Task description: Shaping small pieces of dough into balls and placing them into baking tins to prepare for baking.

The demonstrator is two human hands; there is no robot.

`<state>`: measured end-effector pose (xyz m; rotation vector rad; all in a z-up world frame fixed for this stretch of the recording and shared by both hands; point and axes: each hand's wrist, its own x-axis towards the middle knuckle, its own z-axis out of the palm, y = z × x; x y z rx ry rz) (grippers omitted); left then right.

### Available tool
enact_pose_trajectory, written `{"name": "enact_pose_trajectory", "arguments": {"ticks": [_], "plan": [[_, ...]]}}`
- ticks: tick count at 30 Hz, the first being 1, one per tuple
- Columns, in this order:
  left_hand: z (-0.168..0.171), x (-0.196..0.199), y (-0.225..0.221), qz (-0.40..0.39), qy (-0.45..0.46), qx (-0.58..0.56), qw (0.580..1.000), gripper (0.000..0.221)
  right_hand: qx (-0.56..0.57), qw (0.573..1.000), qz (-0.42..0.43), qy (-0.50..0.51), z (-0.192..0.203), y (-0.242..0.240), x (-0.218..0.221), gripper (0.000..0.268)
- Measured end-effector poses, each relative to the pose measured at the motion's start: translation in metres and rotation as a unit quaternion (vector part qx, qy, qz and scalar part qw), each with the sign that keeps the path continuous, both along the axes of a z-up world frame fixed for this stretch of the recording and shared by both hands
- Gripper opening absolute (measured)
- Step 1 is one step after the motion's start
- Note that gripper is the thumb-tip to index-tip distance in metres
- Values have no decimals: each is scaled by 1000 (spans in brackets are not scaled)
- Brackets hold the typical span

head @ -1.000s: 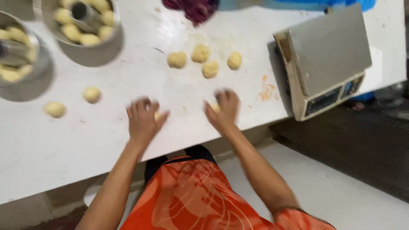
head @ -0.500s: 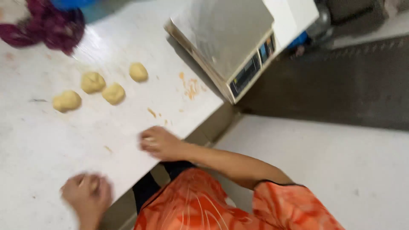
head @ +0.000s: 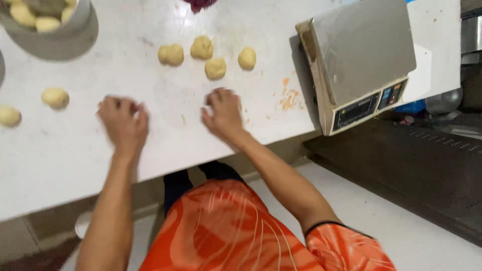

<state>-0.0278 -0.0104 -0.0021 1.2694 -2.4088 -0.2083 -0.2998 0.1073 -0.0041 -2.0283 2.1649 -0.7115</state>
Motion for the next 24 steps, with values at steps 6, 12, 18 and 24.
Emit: {"name": "enact_pose_trajectory", "arguments": {"ticks": [6, 12, 18, 24], "plan": [[35, 13, 46, 22, 49, 109, 993, 33, 78, 987, 102, -96, 35, 21, 10, 23], [100, -2, 85, 47, 611, 495, 617, 47, 6, 920, 198, -337, 150, -7, 74, 46], [148, 12, 113, 1, 666, 501, 553, 53, -39, 896, 249, -365, 185, -5, 109, 10], [171, 33, 113, 52, 625, 460, 628, 41, -60, 929, 271, -246, 197, 8, 130, 22]]}}
